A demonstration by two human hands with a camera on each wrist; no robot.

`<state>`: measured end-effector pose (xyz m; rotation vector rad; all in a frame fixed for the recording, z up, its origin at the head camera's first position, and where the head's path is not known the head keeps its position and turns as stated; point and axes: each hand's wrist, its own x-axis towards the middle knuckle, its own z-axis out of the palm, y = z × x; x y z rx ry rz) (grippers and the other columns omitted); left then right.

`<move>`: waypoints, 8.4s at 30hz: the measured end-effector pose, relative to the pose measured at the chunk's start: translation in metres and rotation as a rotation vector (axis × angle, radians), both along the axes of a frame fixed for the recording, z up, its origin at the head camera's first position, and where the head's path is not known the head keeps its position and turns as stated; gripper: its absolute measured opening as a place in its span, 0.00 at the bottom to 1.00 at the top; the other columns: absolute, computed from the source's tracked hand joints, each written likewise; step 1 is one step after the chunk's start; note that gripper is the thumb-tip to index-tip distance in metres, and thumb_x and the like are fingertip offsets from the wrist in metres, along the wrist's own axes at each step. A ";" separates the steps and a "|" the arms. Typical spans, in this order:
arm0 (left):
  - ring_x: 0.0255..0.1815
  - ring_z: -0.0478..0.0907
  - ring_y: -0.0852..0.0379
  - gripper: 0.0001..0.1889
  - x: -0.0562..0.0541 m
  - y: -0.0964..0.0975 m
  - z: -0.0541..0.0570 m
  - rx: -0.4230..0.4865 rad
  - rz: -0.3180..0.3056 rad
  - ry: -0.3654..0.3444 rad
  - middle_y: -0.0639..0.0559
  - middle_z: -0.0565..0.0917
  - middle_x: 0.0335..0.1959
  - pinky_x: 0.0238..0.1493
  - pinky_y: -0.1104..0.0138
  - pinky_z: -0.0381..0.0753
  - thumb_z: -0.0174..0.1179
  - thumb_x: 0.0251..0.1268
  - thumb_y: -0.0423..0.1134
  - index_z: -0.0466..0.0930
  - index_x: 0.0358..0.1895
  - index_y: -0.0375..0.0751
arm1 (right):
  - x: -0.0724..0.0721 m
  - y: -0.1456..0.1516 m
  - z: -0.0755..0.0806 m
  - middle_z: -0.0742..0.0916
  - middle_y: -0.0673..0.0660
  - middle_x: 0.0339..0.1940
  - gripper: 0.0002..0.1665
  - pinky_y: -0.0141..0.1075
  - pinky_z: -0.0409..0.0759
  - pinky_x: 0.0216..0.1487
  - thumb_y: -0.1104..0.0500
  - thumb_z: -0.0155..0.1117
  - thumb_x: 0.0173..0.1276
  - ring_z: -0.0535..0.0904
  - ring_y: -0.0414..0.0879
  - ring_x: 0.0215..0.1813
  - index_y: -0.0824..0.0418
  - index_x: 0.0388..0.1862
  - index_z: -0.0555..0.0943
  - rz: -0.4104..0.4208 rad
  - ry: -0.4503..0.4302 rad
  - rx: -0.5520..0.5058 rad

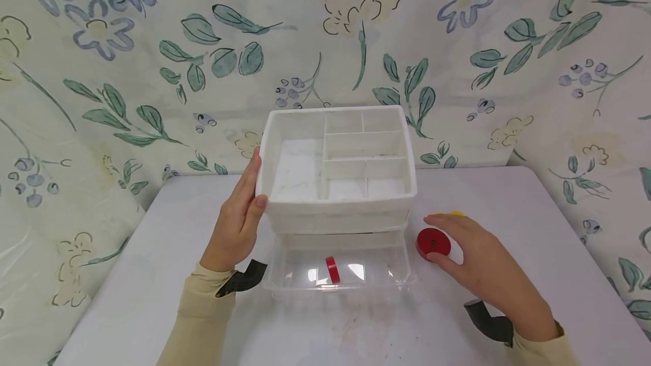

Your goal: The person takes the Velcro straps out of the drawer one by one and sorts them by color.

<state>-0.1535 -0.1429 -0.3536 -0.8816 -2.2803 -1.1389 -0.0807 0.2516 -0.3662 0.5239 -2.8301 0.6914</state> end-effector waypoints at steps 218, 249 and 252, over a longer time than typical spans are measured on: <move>0.82 0.46 0.49 0.35 -0.001 0.001 -0.002 0.003 -0.012 0.012 0.49 0.47 0.83 0.79 0.60 0.50 0.38 0.83 0.55 0.44 0.82 0.40 | -0.008 0.038 -0.051 0.89 0.62 0.45 0.31 0.08 0.56 0.54 0.65 0.88 0.37 0.85 0.60 0.46 0.61 0.44 0.85 -0.082 0.273 -0.087; 0.82 0.46 0.49 0.35 0.000 0.000 -0.002 0.002 -0.003 0.013 0.42 0.48 0.82 0.79 0.60 0.50 0.38 0.83 0.54 0.44 0.82 0.39 | -0.023 0.069 -0.084 0.88 0.67 0.43 0.25 0.59 0.84 0.42 0.61 0.81 0.53 0.81 0.67 0.46 0.67 0.50 0.84 -0.245 -0.093 -0.072; 0.82 0.46 0.49 0.34 0.000 0.000 -0.002 0.005 -0.007 0.013 0.42 0.48 0.82 0.79 0.60 0.50 0.38 0.84 0.54 0.44 0.82 0.39 | -0.024 0.070 -0.087 0.88 0.67 0.43 0.25 0.59 0.85 0.42 0.60 0.80 0.54 0.82 0.67 0.46 0.67 0.50 0.84 -0.246 -0.120 -0.066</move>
